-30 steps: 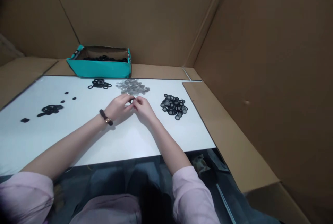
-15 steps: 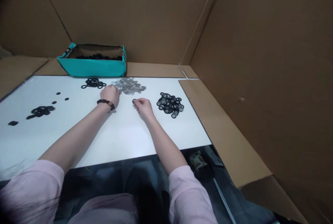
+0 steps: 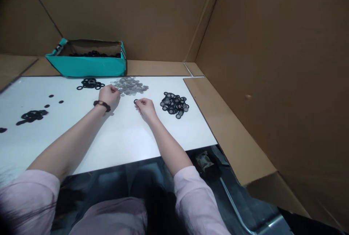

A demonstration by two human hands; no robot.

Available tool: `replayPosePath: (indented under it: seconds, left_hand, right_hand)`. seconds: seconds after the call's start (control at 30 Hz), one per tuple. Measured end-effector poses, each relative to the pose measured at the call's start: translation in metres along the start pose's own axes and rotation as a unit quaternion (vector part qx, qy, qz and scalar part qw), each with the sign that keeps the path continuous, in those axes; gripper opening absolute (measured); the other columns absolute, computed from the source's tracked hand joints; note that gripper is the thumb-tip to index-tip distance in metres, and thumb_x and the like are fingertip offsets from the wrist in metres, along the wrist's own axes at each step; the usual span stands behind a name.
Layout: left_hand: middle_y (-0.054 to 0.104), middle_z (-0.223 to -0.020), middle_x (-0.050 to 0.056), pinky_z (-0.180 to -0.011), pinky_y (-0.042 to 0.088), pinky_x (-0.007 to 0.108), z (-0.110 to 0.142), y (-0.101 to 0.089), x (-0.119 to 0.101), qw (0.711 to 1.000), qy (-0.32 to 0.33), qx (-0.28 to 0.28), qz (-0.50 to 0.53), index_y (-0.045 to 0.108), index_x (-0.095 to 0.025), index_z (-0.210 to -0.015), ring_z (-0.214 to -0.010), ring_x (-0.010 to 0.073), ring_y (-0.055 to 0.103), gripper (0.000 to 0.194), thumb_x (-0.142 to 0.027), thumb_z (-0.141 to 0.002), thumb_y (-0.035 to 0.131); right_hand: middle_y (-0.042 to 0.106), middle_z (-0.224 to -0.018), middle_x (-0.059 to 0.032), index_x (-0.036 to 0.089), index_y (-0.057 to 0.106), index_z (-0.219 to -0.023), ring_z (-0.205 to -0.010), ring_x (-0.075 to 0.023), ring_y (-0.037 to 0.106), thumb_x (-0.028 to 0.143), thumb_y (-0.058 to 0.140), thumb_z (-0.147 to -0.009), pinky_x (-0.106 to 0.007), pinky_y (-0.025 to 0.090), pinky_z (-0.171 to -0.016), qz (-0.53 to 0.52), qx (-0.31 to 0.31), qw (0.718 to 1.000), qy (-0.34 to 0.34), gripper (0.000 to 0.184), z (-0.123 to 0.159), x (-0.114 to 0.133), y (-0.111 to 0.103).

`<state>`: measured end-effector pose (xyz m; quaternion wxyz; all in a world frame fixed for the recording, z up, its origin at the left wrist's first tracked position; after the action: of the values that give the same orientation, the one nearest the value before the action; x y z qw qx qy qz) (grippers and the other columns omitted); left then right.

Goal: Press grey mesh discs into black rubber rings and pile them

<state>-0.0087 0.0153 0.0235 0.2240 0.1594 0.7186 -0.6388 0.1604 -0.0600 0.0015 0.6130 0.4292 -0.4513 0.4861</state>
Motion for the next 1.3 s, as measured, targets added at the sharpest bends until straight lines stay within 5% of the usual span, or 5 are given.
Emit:
replayPosePath:
  seconds: [0.33,0.8,1.07,1.3]
  left_hand:
    - [0.072,-0.096,0.012,-0.089,0.047,0.034,0.004,0.001,-0.001,0.999,0.024,0.002,0.025,0.071,-0.015,-0.104,-0.097,0.0242,0.065,0.033,-0.015,-0.082,0.047]
    - [0.067,-0.106,0.018,-0.088,0.045,0.039,0.015,0.003,-0.010,0.974,0.144,-0.009,-0.177,0.070,-0.014,-0.101,-0.106,0.0306,0.060,0.033,-0.019,-0.088,0.040]
    - [0.065,-0.114,0.015,-0.091,0.046,0.036,0.013,0.003,-0.011,0.988,0.138,0.000,-0.072,0.062,-0.015,-0.114,-0.105,0.0251,0.060,0.035,-0.016,-0.087,0.039]
    - [0.070,-0.100,0.012,-0.089,0.045,0.036,0.014,0.005,-0.019,0.993,0.114,0.012,-0.031,0.064,-0.015,-0.108,-0.099,0.0260,0.062,0.031,-0.020,-0.087,0.041]
  right_hand:
    - [0.047,-0.040,0.0074,0.016,0.051,-0.061,-0.032,-0.0029,0.036,0.016,0.060,-0.081,-0.016,0.029,-0.033,0.022,-0.003,1.000,0.018,0.022,-0.001,0.001,-0.002]
    - [0.048,-0.043,0.0061,0.016,0.050,-0.060,-0.033,-0.0029,0.036,0.014,0.058,-0.082,-0.017,0.028,-0.035,0.015,0.001,1.000,0.019,0.024,0.002,0.003,-0.002]
    - [0.048,-0.044,0.0066,0.016,0.051,-0.062,-0.035,-0.0034,0.037,0.012,0.057,-0.080,-0.017,0.029,-0.035,0.019,-0.001,1.000,0.016,0.019,-0.002,0.000,-0.001]
    - [0.050,-0.045,0.0083,0.017,0.055,-0.075,-0.035,-0.0042,0.040,0.007,0.054,-0.076,-0.016,0.028,-0.036,0.041,-0.013,0.999,-0.028,0.010,-0.003,-0.001,-0.002]
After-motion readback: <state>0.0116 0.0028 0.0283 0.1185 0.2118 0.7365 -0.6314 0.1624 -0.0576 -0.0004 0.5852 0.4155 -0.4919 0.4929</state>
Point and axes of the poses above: each hand's wrist, its own z-axis away from the middle knuckle, its own y-axis out of the palm, x = y × z, the point moved 4 cm from there along -z, towards the middle knuckle
